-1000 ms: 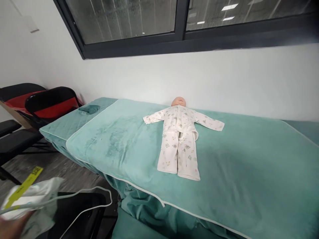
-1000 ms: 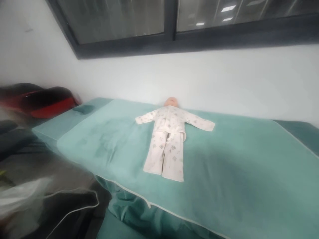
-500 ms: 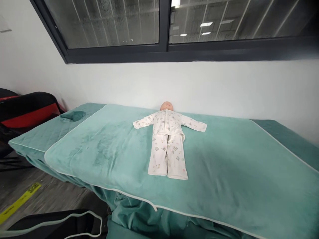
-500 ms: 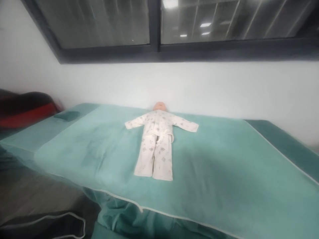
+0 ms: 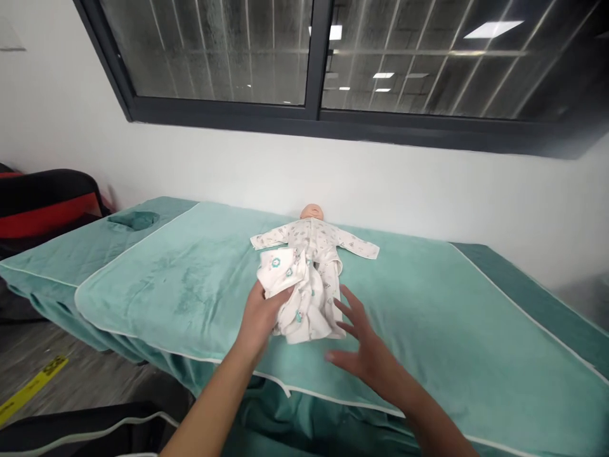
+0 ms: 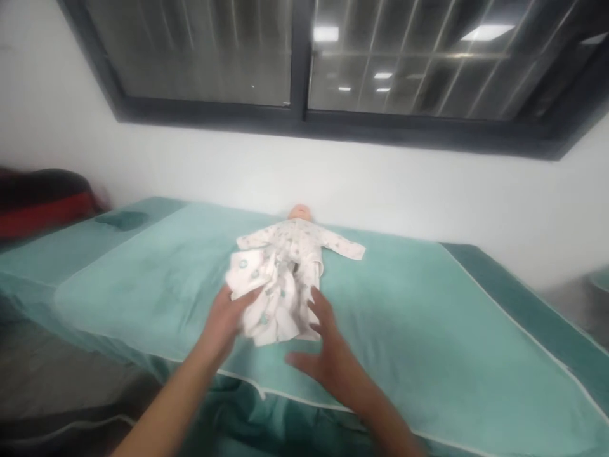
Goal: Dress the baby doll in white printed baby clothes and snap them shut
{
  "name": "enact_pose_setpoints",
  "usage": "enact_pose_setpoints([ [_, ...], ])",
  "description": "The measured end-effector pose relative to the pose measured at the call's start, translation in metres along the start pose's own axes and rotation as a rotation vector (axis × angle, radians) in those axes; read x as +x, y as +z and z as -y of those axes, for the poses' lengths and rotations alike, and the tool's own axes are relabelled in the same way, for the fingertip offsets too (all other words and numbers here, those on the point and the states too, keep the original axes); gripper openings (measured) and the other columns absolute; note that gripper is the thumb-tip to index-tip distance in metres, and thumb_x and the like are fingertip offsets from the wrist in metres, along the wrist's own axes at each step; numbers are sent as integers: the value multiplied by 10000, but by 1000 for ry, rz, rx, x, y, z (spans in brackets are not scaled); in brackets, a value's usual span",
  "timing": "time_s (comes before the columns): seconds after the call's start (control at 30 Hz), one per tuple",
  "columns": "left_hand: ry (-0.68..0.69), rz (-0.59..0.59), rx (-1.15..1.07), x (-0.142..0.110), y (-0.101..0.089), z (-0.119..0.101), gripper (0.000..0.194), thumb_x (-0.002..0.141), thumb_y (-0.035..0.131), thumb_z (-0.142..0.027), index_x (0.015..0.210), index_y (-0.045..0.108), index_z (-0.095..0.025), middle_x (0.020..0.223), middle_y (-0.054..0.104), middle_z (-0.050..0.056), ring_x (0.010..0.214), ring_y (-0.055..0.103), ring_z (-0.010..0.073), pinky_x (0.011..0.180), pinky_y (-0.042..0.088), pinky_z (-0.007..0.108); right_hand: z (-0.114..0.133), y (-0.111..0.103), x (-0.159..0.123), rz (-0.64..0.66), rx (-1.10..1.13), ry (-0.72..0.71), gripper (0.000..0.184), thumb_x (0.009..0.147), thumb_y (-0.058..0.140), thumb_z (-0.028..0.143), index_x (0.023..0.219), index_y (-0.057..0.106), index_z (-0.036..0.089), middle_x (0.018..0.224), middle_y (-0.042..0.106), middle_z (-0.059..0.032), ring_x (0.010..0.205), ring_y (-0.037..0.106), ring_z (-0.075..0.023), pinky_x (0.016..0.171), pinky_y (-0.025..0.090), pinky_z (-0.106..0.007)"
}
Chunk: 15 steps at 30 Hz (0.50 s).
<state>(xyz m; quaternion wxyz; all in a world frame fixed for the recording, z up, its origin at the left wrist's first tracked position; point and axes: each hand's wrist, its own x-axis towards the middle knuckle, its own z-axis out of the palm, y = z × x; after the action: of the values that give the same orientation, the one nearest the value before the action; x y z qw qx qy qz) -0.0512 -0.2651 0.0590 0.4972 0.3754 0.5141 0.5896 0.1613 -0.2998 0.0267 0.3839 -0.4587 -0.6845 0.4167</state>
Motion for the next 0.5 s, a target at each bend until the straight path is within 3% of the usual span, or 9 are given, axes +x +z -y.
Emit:
enact_pose_setpoints([
  [0.03, -18, 50, -52, 4, 13, -1, 574, 683, 806, -367, 1199, 651, -169, 1146, 726, 102, 1062, 671, 319, 931, 523, 421, 7, 7, 18, -24, 51, -36, 1066, 712, 779, 407, 1547, 119, 360, 1626, 183, -66, 1428, 363, -271, 1094, 432, -446],
  [0.07, -36, 115, -92, 6, 23, -1, 589, 696, 798, -375, 1223, 639, -165, 1166, 719, 109, 1073, 667, 318, 934, 522, 417, 12, 15, 35, -9, 82, -61, 1071, 688, 799, 385, 1539, 152, 329, 1603, 242, -82, 1402, 398, -269, 1089, 438, -426],
  [0.13, -55, 275, -145, 4, 33, 1, 583, 736, 769, -379, 1261, 623, -169, 1194, 707, 111, 1114, 650, 307, 970, 504, 405, 19, 26, 60, -78, 126, -82, 854, 728, 755, 361, 1457, 320, 268, 1445, 486, -94, 1257, 545, -254, 1036, 482, -396],
  [0.2, -36, 449, -157, 0, 30, 5, 522, 797, 715, -378, 1276, 623, -192, 1237, 689, 100, 1159, 628, 288, 1021, 473, 395, 19, 25, 71, -173, 101, -85, 606, 787, 684, 359, 1335, 456, 237, 1239, 637, -73, 1097, 633, -241, 961, 520, -378],
  [0.27, 32, 555, -52, 3, 16, 10, 411, 846, 659, -377, 1227, 664, -221, 1259, 679, 83, 1175, 617, 275, 1044, 454, 387, 13, 8, 70, -286, -24, -102, 503, 796, 664, 378, 1256, 523, 231, 1145, 675, -65, 1025, 649, -246, 905, 530, -373],
  [0.3, 87, 554, 59, 8, 7, 14, 357, 866, 633, -377, 1187, 688, -233, 1257, 680, 73, 1176, 615, 270, 1054, 445, 385, 8, -7, 68, -362, -128, -119, 501, 776, 679, 395, 1230, 543, 232, 1125, 679, -67, 1001, 647, -252, 879, 529, -374],
  [0.37, 228, 440, 337, 31, -14, 25, 296, 895, 581, -371, 1131, 716, -255, 1244, 685, 55, 1179, 608, 261, 1079, 418, 386, -7, -45, 64, -527, -349, -98, 474, 766, 675, 452, 1178, 572, 241, 1140, 665, -81, 1014, 633, -273, 860, 517, -391],
  [0.43, 370, 291, 576, 68, -35, 41, 321, 914, 529, -360, 1173, 691, -261, 1255, 676, 50, 1193, 594, 258, 1098, 399, 399, -29, -86, 63, -676, -578, 13, 482, 763, 647, 515, 1152, 584, 238, 1116, 658, -108, 957, 639, -297, 788, 517, -413],
  [0.5, 500, 166, 790, 114, -54, 59, 395, 932, 473, -350, 1281, 622, -239, 1339, 623, 66, 1276, 532, 258, 1138, 353, 410, -57, -119, 64, -700, -793, 126, 507, 756, 611, 552, 1141, 594, 222, 1129, 640, -148, 976, 637, -333, 775, 516, -444],
])
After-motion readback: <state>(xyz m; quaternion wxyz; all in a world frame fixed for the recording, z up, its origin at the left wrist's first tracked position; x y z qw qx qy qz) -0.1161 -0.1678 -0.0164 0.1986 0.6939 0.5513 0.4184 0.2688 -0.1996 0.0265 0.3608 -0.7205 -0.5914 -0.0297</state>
